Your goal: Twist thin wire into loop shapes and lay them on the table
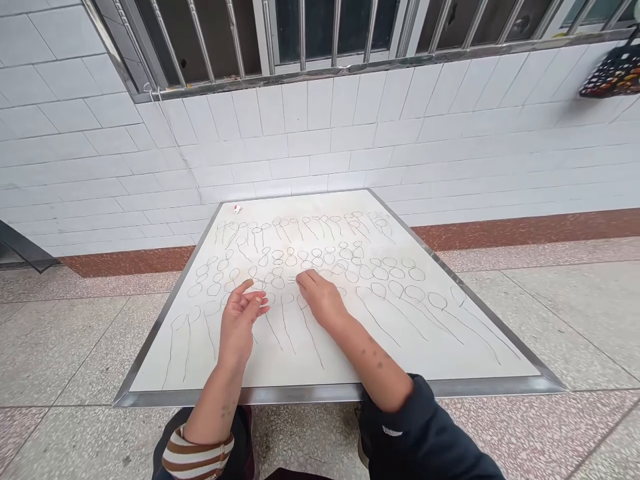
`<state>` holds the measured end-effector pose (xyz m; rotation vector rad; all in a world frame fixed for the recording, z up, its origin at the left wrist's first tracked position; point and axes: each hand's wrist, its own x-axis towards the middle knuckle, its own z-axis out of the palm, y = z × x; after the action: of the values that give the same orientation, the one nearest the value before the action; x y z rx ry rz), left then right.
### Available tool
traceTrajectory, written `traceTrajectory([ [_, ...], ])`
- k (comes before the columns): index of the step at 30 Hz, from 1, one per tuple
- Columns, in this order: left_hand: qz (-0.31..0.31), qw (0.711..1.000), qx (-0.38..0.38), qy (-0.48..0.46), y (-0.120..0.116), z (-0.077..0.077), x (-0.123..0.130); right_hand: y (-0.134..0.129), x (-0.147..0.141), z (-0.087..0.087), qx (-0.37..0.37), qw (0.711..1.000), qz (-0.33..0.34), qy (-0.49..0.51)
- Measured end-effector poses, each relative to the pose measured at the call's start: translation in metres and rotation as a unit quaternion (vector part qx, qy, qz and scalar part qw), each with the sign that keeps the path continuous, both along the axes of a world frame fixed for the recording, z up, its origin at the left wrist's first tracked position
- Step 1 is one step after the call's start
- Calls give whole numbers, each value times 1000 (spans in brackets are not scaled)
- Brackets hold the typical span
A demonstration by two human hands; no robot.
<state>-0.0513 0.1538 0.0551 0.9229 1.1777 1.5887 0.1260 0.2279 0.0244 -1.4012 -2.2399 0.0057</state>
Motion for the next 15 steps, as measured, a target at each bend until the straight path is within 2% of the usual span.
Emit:
traceTrajectory([
  [2,-37,999,-22,-10,0,-4,6,-18,-1,0,76,994,46,67],
  [5,-60,997,-25,-47,-1,-3,14,-37,-9,1,174,963,136,154],
  [10,-41,995,-1,-89,-2,5,16,-47,-22,1,168,945,226,166],
  [15,-18,998,0,-56,-2,7,13,-48,-18,-6,141,944,245,172],
])
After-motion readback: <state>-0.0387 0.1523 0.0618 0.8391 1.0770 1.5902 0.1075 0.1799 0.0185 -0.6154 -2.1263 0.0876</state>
